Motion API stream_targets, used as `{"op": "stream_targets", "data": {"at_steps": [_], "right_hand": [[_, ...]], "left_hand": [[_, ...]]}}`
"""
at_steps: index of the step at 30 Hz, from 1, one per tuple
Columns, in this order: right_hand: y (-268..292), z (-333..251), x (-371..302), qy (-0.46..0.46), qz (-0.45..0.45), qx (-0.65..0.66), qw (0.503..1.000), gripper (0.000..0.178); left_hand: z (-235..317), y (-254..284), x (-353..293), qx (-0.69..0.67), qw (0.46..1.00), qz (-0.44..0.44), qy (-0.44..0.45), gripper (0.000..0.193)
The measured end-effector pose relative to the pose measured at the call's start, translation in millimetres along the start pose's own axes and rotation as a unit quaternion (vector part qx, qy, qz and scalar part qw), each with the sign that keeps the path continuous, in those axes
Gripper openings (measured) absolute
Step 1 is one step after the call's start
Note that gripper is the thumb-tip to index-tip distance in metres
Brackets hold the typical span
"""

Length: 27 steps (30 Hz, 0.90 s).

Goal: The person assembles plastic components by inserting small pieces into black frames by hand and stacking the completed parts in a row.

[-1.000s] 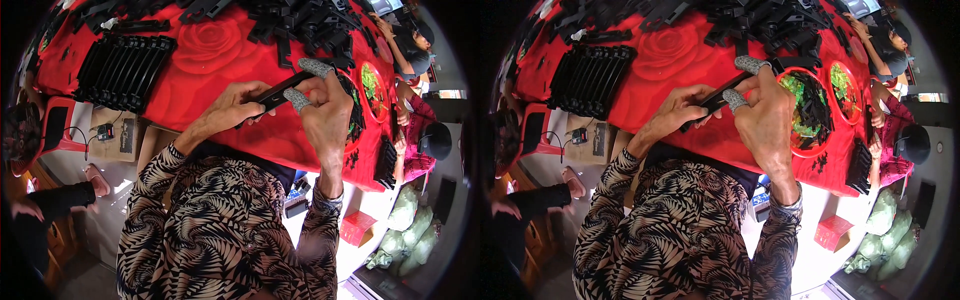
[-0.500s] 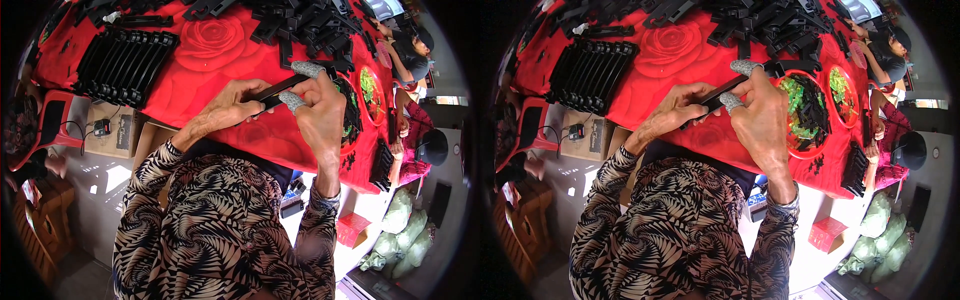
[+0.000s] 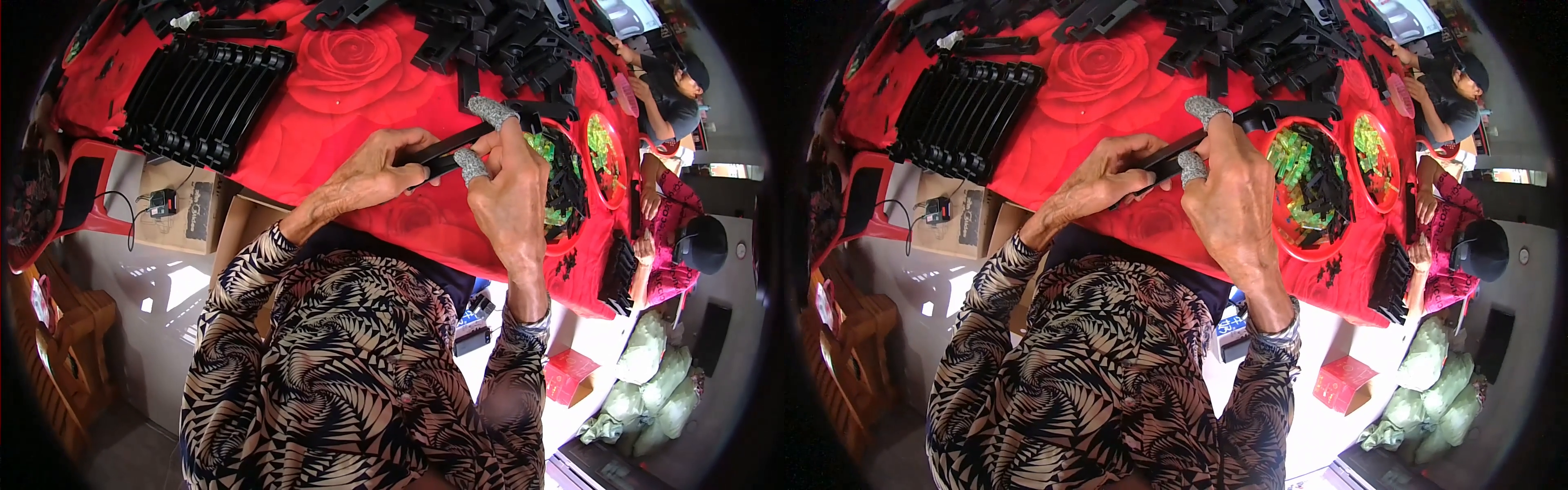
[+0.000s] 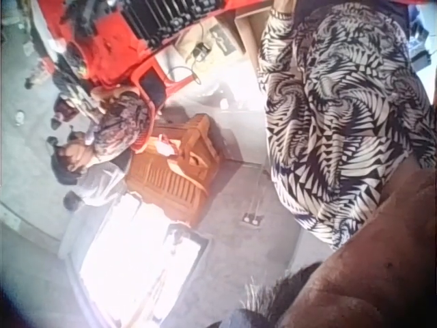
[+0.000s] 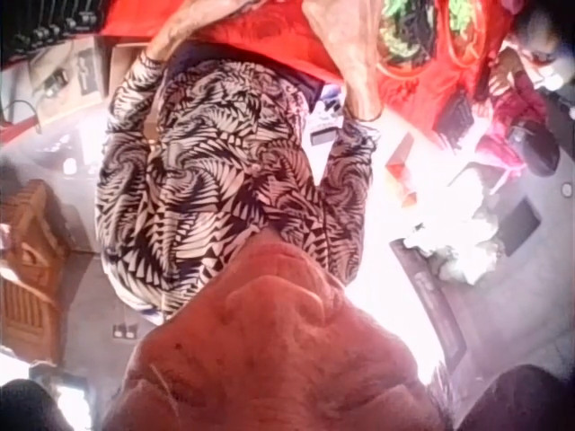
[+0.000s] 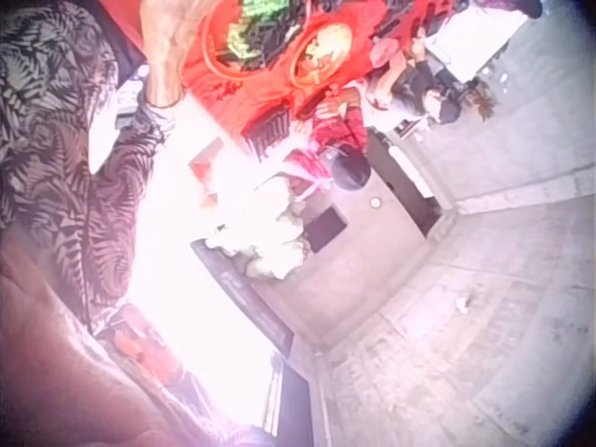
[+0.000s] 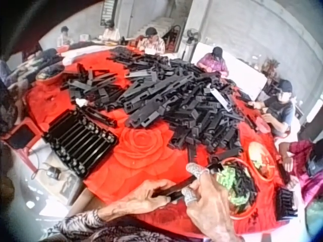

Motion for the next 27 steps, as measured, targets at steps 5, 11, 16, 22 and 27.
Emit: {"op": "stream_targets", "data": {"at_steps": [5, 11, 16, 22, 27], "right_hand": [[-3.5, 1.6, 0.2, -0.027, -0.002, 0.033, 0.999, 0.049], [-1.3, -2.3, 5.9, -0.076, -0.04, 0.097, 0.992, 0.048], [1.5, -3.5, 5.9, -0.073, -0.039, 0.071, 0.994, 0.047], [1.8, -5.9, 0.5, -0.001, -0.004, 0.017, 1.0, 0.052], [-0.8, -4.6, 2.6, -0.046, -0.021, 0.056, 0.997, 0.055]], "left_hand": [[-2.0, 2.3, -1.8, 0.0, 1.0, 0.007, -0.003, 0.03], [-3.4, 6.0, -1.9, -0.015, 1.0, 0.002, -0.017, 0.031], [-4.2, 3.5, -1.3, -0.019, 0.999, -0.003, -0.029, 0.032], [-3.9, 2.2, -4.8, -0.016, 0.999, 0.0, -0.028, 0.033], [-1.0, 4.2, -6.3, -0.019, 1.0, 0.001, -0.017, 0.033]]}}
Point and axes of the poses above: each hand's wrist, its own x-axis towards the middle knuckle, its own y-axis out of the back of the hand, z = x × y, the point moved 5 cm from there along x, towards the middle knuckle, and after that the axes turned 8 degrees about z, right-handed, at the moved point
